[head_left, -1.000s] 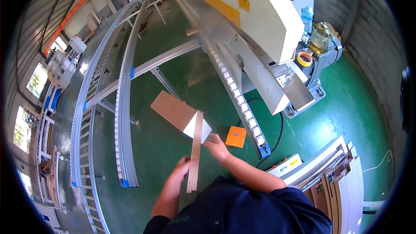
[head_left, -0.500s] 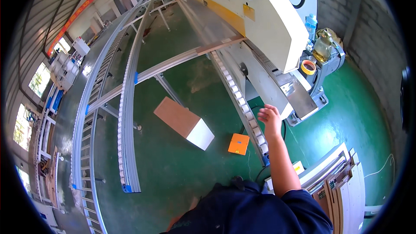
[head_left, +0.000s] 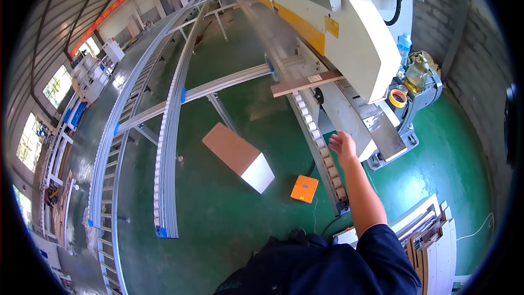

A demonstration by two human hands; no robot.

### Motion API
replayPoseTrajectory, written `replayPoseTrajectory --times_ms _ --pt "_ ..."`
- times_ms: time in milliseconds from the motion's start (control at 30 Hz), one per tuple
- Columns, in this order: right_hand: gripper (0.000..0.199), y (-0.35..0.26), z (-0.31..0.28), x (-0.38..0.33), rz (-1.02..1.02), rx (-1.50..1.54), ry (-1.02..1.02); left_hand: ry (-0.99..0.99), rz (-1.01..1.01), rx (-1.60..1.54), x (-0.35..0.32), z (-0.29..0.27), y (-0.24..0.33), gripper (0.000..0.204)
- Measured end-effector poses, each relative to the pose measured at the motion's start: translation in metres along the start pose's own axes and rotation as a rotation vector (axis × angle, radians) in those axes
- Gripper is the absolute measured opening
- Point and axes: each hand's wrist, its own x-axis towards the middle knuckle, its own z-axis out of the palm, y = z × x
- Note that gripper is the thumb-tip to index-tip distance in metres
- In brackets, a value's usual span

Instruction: The person feeds wooden panels into an industrial wood-processing machine and stacks the processed panels onto a worktable.

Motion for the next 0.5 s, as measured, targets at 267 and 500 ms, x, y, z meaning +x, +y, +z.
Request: replayPoseTrajectory --times_ms 267,500 --pt "0.05 0.002 0.021 0.02 0.133 0.335 -0.014 0.003 0.006 -0.001 -0.001 0.002 0.009 0.052" --pt "0.076 0.009 0.024 0.046 0.092 0.388 -0.025 0.014 0.024 -0.01 -0.003 0.0 0.025 0.049"
